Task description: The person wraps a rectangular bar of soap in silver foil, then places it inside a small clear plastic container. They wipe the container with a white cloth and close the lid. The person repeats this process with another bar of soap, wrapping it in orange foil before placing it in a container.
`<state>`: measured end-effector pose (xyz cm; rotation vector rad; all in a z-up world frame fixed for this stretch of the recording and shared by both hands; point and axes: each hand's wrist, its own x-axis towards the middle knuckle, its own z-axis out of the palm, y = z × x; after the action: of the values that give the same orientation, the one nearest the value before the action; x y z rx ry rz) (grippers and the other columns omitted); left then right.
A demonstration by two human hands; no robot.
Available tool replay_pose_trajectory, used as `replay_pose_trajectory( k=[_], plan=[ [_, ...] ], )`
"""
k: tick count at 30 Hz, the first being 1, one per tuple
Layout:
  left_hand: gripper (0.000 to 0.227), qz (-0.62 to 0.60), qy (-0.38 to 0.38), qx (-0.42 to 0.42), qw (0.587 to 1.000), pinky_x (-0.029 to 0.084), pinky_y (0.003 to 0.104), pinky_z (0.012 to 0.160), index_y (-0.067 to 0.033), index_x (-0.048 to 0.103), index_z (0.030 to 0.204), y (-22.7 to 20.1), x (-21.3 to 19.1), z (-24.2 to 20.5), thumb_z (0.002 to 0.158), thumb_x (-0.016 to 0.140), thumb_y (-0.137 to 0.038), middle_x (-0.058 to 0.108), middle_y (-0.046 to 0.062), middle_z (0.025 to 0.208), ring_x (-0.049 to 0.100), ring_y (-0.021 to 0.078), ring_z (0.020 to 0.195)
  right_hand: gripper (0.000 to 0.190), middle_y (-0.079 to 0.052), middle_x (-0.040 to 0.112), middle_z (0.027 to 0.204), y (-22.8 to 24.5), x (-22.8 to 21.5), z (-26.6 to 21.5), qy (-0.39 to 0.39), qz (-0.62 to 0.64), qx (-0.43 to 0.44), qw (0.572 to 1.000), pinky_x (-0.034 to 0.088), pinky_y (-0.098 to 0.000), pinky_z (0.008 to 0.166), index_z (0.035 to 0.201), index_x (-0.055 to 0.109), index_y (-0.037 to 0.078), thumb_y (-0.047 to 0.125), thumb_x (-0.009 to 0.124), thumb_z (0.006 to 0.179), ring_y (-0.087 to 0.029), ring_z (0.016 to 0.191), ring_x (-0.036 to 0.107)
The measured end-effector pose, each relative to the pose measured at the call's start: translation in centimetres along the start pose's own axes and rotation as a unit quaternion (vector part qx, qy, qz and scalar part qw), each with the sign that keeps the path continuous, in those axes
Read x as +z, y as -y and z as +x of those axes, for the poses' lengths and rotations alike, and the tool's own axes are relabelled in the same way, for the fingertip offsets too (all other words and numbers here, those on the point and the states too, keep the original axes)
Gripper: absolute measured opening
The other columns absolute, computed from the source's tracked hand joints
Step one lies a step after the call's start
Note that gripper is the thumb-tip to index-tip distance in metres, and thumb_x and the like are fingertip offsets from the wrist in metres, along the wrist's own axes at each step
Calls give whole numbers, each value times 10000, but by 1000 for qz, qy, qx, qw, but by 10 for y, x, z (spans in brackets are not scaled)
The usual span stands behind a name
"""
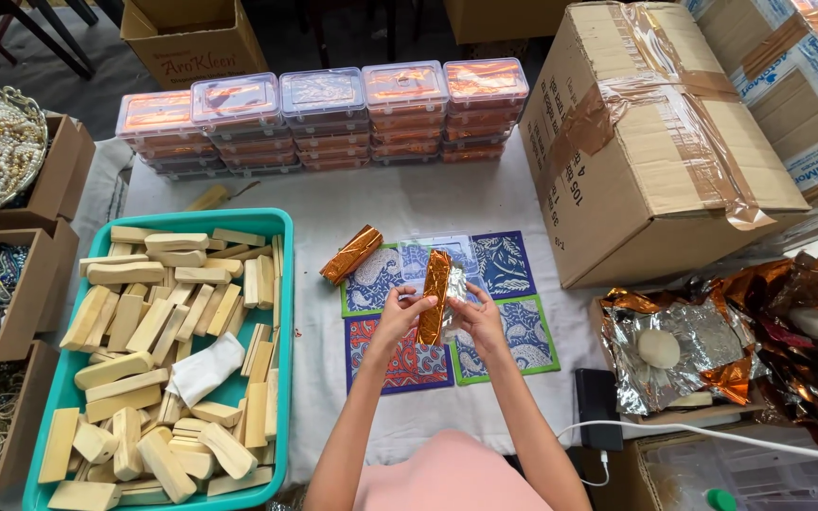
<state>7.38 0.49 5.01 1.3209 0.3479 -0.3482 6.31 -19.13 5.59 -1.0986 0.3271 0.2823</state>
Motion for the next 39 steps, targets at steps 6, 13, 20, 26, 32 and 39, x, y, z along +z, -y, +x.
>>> replay_pose_trajectory(
  k=[6,13,20,26,32,39],
  plan=[
    [704,51,-69,106,991,619,313,815,-28,472,1225,9,12,-9,751,907,-314,697,116,1064,713,184,951,619,-90,771,1048,-5,13,-5,-24,-68,-85,994,604,-267,660,1457,500,2,191,716,909,-114,850,740],
    [659,228,-170,137,949,600,365,791,-70,507,1153,-43,41,-67,730,878,-414,730,78,1037,743,213,932,460,-39,768,1047,-6,27,-20,-44,-83,-43,995,571,-234,678,1296,697,0,301,728,950,-99,884,719],
    [616,318,-206,174,909,575,426,794,-87,516,1185,-50,51,-83,803,828,-456,712,84,1088,724,264,972,471,-61,771,1094,-2,31,-19,-62,-89,-57,992,599,-281,716,1256,691,6,247,799,867,-125,939,732],
    [638,366,-172,237,884,560,448,822,-97,499,1252,-56,55,-88,799,828,-403,691,97,1157,681,302,1071,461,-78,754,1109,-1,21,-11,-80,-69,-64,992,612,-287,720,1244,691,-14,221,810,866,-133,921,724],
    [694,312,-109,230,915,573,409,888,-109,472,1384,-48,55,-82,834,821,-349,682,97,1271,675,285,1166,344,-63,752,1076,-23,-10,10,-75,79,-12,994,609,-274,711,1188,701,38,248,756,921,-147,872,720],
    [750,56,-25,187,980,588,369,975,-45,441,1438,7,42,-41,829,849,-205,573,148,1410,639,270,1252,337,-50,735,1090,-33,-21,21,-82,178,31,980,611,-304,766,1192,655,77,309,703,953,-163,940,734]
  ],
)
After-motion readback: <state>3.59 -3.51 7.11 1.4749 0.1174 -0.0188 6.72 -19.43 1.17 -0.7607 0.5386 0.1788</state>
